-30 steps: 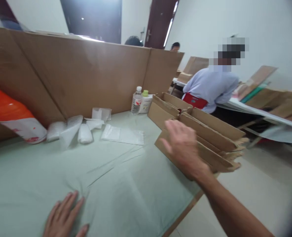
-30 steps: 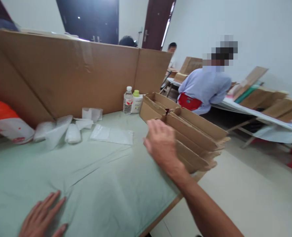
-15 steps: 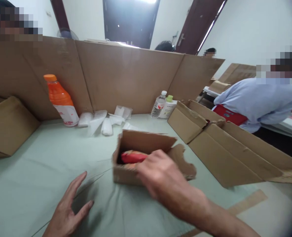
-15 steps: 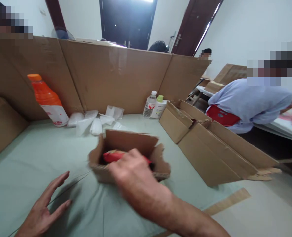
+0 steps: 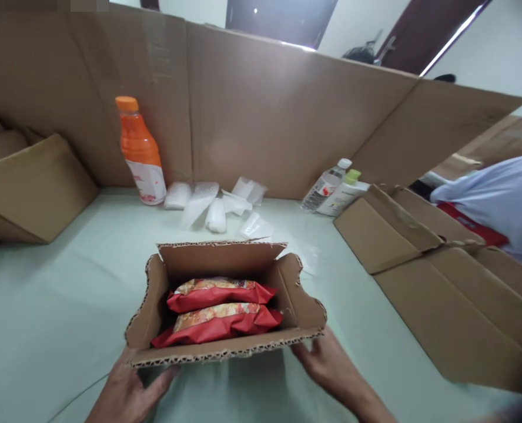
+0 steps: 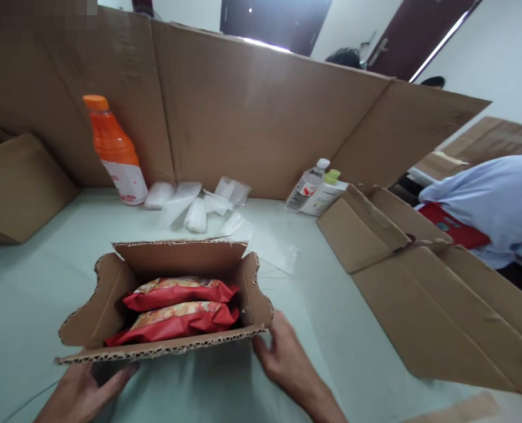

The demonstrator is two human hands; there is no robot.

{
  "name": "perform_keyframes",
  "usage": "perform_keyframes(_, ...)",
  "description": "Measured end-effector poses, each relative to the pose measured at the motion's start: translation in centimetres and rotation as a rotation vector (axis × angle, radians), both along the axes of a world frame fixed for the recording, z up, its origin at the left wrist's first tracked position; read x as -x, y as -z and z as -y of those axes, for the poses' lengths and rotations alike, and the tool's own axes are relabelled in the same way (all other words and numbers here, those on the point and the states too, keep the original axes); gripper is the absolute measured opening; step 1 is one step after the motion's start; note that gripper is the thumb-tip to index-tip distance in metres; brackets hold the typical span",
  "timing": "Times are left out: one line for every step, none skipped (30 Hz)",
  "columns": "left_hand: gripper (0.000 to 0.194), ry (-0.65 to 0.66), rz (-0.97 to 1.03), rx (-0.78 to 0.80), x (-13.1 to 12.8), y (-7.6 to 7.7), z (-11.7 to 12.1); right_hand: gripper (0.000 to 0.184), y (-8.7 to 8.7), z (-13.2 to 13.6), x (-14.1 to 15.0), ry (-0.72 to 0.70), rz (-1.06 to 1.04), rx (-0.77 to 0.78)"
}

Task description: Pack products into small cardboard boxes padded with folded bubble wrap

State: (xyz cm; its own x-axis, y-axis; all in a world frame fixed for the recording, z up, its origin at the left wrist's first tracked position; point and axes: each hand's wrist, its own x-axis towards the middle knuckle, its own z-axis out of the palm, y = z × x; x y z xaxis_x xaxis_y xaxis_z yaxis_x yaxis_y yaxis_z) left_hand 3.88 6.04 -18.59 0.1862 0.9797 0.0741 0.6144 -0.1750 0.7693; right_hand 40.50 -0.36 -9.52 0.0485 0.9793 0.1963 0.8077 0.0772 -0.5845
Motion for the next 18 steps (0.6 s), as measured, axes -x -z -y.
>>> perform_keyframes(0.039, -0.005, 0.004, 0.005, 0.1, 0.4, -0.5, 0.037, 0.7, -0.2, 0.9, -0.011, -0.039, 0.033)
perform_keyframes(0.039, -0.027, 0.016, 0.010, 0.2, 0.7, -1.2, 0.039, 1.1, -0.7, 1.7, -0.016, -0.079, 0.053)
perform_keyframes(0.039, -0.068, 0.041, 0.014, 0.4, 0.8, -2.2, 0.042, 1.3, -1.5, 2.5, -0.023, -0.118, 0.063)
perform_keyframes(0.040, -0.113, 0.075, 0.019, 0.5, 0.8, -3.4, 0.045, 1.3, -2.6, 3.1, -0.044, -0.156, 0.062)
perform_keyframes(0.042, -0.147, 0.116, 0.028, 0.5, 0.6, -4.7, 0.048, 1.3, -3.9, 3.5, -0.075, -0.193, 0.056)
perform_keyframes(0.044, -0.171, 0.159, 0.035, 0.5, 0.4, -6.1, 0.052, 1.2, -5.3, 3.8, -0.109, -0.230, 0.048)
perform_keyframes(0.045, -0.190, 0.197, 0.041, 0.3, 0.0, -7.5, 0.055, 1.2, -6.7, 4.1, -0.140, -0.262, 0.037)
perform_keyframes(0.047, -0.203, 0.229, 0.046, 0.1, -0.3, -8.7, 0.058, 1.2, -8.1, 4.2, -0.160, -0.288, 0.025)
perform_keyframes(0.049, -0.213, 0.255, 0.051, -0.2, -0.6, -9.8, 0.060, 1.3, -9.5, 4.3, -0.166, -0.307, 0.012)
perform_keyframes(0.050, -0.221, 0.275, 0.055, -0.5, -0.9, -10.6, 0.062, 1.5, -10.6, 4.3, -0.164, -0.322, 0.001)
perform_keyframes(0.052, -0.220, 0.284, 0.064, -0.8, -1.1, -11.3, 0.063, 1.8, -11.5, 4.2, -0.165, -0.330, -0.008)
perform_keyframes(0.054, -0.221, 0.285, 0.075, -1.0, -1.2, -11.7, 0.064, 2.1, -12.2, 3.9, -0.173, -0.329, -0.011)
perform_keyframes(0.057, -0.226, 0.282, 0.083, -1.1, -1.2, -12.0, 0.064, 2.4, -12.7, 3.4, -0.187, -0.310, -0.011)
perform_keyframes(0.058, -0.233, 0.279, 0.089, -1.2, -1.1, -12.1, 0.063, 2.8, -12.9, 2.7, -0.196, -0.269, -0.011)
perform_keyframes(0.060, -0.233, 0.275, 0.092, -1.2, -1.0, -12.1, 0.062, 3.1, -13.1, 1.8, -0.190, -0.203, -0.011)
perform_keyframes(0.060, -0.227, 0.276, 0.093, -1.1, -0.7, -12.0, 0.059, 3.4, -13.0, 0.6, -0.163, -0.109, -0.009)
perform_keyframes(0.059, -0.215, 0.283, 0.090, -1.0, -0.5, -11.8, 0.057, 3.7, -13.0, -0.7, -0.114, 0.010, 0.002)
perform_keyframes(0.057, -0.211, 0.291, 0.069, -1.0, -0.2, -11.6, 0.055, 3.9, -12.9, -2.1, -0.048, 0.150, 0.028)
